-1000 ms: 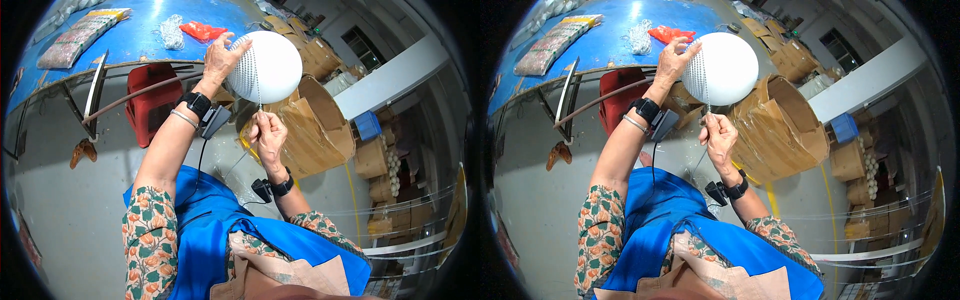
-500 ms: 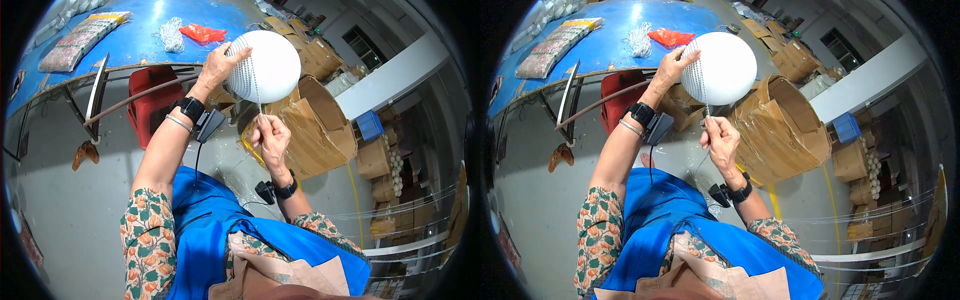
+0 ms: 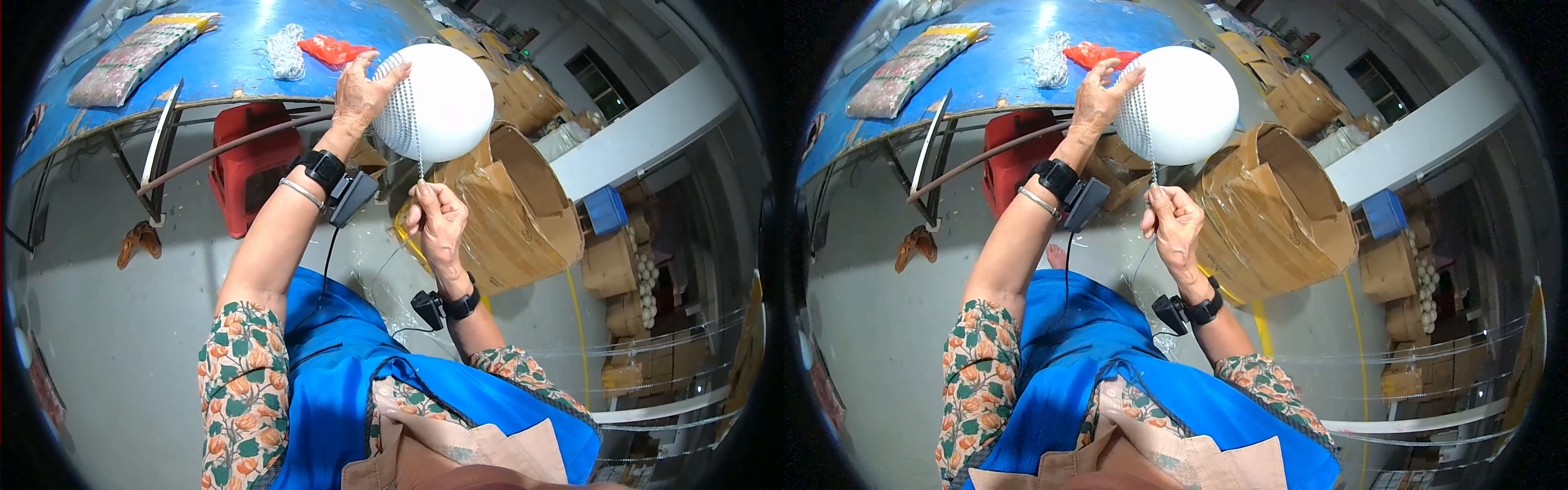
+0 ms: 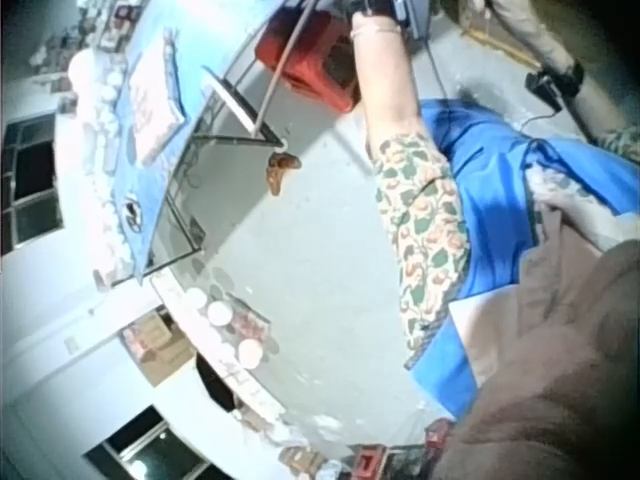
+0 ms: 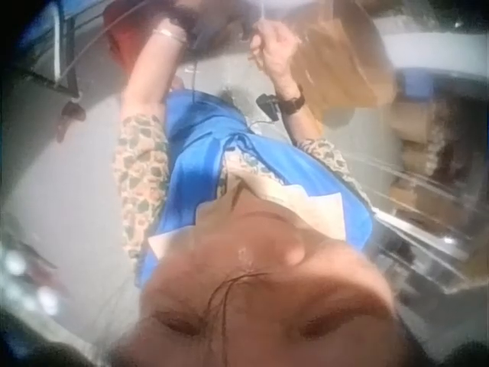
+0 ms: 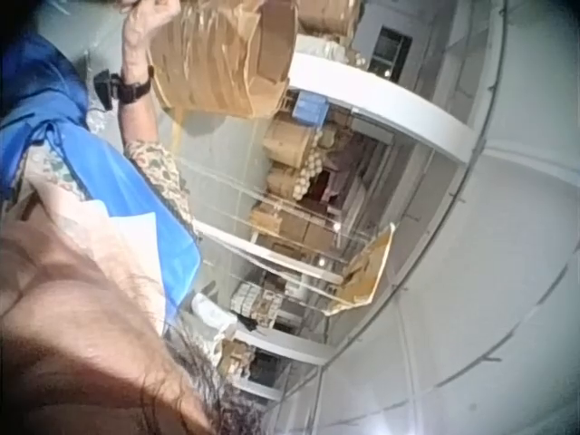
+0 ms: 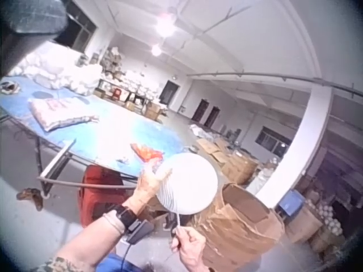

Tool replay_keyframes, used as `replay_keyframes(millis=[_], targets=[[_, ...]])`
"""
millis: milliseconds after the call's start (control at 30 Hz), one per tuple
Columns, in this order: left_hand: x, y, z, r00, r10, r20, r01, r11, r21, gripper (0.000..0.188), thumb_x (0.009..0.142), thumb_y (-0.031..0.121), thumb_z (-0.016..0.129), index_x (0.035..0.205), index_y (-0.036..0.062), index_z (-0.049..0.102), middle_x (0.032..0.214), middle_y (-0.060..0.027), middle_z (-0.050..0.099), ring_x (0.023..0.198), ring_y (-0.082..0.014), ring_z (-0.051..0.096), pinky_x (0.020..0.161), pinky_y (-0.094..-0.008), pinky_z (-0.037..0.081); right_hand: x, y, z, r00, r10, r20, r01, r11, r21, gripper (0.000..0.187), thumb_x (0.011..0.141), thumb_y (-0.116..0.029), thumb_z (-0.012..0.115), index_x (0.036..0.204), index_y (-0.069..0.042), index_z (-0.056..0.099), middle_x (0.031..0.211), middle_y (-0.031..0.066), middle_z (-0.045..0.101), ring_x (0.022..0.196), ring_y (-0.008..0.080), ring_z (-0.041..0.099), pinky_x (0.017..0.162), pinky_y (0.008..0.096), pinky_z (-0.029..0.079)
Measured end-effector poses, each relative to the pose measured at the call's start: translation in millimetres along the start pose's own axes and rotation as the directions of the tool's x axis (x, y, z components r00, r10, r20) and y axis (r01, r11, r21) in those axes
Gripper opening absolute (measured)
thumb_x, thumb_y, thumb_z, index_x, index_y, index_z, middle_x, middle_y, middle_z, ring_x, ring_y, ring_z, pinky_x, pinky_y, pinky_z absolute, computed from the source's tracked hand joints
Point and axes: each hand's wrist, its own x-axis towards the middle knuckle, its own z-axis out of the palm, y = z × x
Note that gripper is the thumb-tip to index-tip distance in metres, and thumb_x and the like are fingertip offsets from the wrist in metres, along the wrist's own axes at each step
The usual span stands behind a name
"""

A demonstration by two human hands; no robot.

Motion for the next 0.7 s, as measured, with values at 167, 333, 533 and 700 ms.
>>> replay_keyframes(millis=[167,333,533,700], targets=[[3,2,-4,0.992,0.094,-0.085,-0.089,0.994,0.056,0.061,0.069,0.055,0.062,0.094,-0.0008,0.062,0.094,-0.0207,0.06,0.091,-0.0308,0.058,0.08,-0.0364,0.044,11,4,1,0.999,-0.034,-0.021,0.034,0.999,0.009,0.024,0.088,-0.022,0.052,0.081,0.0,0.055,0.05,0.0037,0.052,0.04,0.0062,0.044,0.039,0.0177,0.035],[7,0,-14,0.978,-0.132,0.16,0.158,0.975,-0.159,0.06,0.078,0.053,0.052,0.091,-0.0047,0.061,0.084,-0.0195,0.063,0.087,-0.0275,0.059,0.079,-0.0315,0.043,24,6,1,0.998,-0.051,-0.043,0.052,0.998,0.036,0.025,0.088,-0.023,0.052,0.081,0.001,0.056,0.05,0.0036,0.052,0.04,0.0058,0.044,0.038,0.0174,0.034],[-2,-11,-8,0.977,0.059,0.206,-0.07,0.996,0.05,0.074,0.073,0.058,0.055,0.111,-0.0054,0.052,0.106,-0.0238,0.056,0.102,-0.0285,0.054,0.088,-0.0324,0.039,28,17,-5,0.997,-0.051,-0.065,0.055,0.997,0.05,0.024,0.087,-0.023,0.053,0.082,0.001,0.056,0.051,0.0034,0.052,0.04,0.0058,0.045,0.038,0.0176,0.035],[12,-16,-4,0.969,-0.05,0.243,0.077,0.992,-0.103,0.079,0.07,0.059,0.057,0.112,-0.0069,0.05,0.11,-0.0261,0.053,0.104,-0.0334,0.051,0.09,-0.0338,0.038,2,5,-22,0.999,0.012,-0.033,-0.011,1.0,0.015,0.023,0.087,-0.021,0.052,0.083,0.001,0.056,0.051,0.0035,0.053,0.041,0.0065,0.045,0.04,0.0182,0.036]])
